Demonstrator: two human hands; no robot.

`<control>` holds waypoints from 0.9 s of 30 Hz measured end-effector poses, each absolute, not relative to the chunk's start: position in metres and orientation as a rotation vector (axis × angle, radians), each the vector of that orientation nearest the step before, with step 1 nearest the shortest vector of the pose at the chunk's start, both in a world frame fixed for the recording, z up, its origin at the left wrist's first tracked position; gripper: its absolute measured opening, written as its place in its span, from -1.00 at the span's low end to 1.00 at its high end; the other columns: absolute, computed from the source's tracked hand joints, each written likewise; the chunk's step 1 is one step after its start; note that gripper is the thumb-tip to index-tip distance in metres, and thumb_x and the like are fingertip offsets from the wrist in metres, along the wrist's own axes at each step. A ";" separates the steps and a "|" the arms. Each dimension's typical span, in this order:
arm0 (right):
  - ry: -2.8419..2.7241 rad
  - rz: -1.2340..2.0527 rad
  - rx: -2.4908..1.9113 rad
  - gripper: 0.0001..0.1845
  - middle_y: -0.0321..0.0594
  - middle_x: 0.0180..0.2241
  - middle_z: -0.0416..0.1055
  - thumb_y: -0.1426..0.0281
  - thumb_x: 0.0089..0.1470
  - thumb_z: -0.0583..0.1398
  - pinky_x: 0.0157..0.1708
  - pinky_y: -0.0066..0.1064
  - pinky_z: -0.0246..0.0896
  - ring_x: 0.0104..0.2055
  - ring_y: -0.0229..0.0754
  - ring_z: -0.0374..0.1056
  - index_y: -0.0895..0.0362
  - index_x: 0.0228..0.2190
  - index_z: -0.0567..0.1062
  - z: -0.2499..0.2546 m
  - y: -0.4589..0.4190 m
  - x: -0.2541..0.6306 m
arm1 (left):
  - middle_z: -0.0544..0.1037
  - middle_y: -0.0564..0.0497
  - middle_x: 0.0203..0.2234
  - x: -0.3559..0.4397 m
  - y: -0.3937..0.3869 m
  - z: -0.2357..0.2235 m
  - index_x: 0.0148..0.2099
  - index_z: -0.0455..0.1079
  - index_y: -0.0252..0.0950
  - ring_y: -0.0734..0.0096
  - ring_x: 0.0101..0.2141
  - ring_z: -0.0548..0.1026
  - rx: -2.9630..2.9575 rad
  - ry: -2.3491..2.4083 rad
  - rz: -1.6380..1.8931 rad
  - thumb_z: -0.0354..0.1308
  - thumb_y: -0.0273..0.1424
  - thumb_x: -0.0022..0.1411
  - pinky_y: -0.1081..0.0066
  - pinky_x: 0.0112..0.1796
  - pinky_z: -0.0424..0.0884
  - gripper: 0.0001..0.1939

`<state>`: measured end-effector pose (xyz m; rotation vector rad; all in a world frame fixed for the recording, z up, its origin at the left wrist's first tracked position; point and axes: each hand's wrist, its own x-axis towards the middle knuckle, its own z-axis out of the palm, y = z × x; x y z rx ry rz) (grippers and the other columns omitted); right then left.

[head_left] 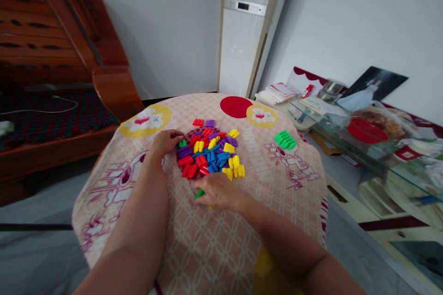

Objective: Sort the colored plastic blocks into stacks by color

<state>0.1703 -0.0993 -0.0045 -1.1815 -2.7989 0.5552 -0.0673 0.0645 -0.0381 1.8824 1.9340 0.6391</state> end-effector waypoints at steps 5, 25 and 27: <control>-2.549 0.628 -1.342 -0.81 -0.26 -0.37 0.56 0.38 0.23 0.17 -0.36 -0.43 -0.01 -0.31 -0.23 0.40 0.10 -0.33 0.60 0.007 -0.090 0.182 | 0.69 -0.08 -0.19 -0.064 0.062 -0.040 -0.04 0.61 -0.26 0.22 -0.19 0.59 1.850 1.903 0.716 0.13 -0.26 0.13 0.42 -0.18 0.43 -0.60; -2.461 0.518 -1.264 -0.91 -0.19 -0.25 0.56 0.38 0.22 0.20 -0.26 -0.44 0.14 -0.20 -0.19 0.44 0.12 -0.26 0.51 0.010 -0.090 0.187 | 0.69 -0.06 -0.20 -0.067 0.064 -0.037 -0.05 0.62 -0.25 0.20 -0.22 0.58 1.876 1.897 0.675 0.14 -0.24 0.12 0.39 -0.16 0.43 -0.60; -2.227 0.461 -1.398 -0.85 -0.21 -0.26 0.56 0.42 0.20 0.19 -0.25 -0.46 0.16 -0.25 -0.22 0.43 0.12 -0.18 0.52 0.018 -0.075 0.211 | 0.69 -0.06 -0.19 -0.068 0.064 -0.038 -0.05 0.62 -0.24 0.19 -0.22 0.58 1.887 1.900 0.676 0.14 -0.23 0.12 0.38 -0.15 0.43 -0.59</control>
